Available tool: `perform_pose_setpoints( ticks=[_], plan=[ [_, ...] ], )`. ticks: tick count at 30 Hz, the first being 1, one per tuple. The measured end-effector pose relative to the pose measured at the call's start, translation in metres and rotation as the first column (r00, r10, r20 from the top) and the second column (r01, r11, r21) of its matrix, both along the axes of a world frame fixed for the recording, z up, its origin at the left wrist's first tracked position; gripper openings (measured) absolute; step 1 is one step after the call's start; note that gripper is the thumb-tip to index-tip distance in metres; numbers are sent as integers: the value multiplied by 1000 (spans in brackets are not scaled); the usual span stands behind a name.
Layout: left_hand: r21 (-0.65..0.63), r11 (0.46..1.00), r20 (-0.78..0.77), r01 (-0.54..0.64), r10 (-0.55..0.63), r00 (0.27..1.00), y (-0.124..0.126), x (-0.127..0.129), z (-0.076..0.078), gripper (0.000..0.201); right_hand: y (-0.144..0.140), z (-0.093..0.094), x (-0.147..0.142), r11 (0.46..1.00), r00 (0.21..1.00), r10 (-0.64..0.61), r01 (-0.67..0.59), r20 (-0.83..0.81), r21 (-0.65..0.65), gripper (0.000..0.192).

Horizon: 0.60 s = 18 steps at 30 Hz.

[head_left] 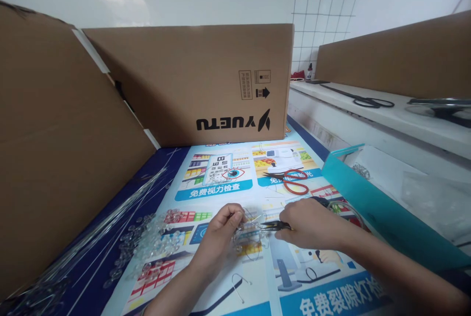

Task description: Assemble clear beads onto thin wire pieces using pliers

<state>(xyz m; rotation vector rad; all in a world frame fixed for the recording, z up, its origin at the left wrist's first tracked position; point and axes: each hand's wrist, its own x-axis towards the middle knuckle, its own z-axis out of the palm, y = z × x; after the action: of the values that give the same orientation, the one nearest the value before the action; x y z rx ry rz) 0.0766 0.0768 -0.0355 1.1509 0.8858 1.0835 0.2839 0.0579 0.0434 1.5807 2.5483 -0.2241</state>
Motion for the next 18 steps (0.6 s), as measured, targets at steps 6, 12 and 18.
perform_pose_setpoints(
  ticks=[6, 12, 18],
  plan=[
    [-65, 991, 104, -113, 119, 987, -4, 4, 2, 16, 11, -20, -8, 977, 882, -178, 213, -436, 33, 37],
    [-109, 975, 158, -195, 210, 965, -9, 8, 2, 15, 11, -64, -25, 926, 555, -376, 255, -742, -279, 33],
    [-159, 971, 187, -177, 205, 961, -14, 12, 0, 17, 7, -71, -30, 877, 328, -473, 90, -818, -471, 18]
  ],
)
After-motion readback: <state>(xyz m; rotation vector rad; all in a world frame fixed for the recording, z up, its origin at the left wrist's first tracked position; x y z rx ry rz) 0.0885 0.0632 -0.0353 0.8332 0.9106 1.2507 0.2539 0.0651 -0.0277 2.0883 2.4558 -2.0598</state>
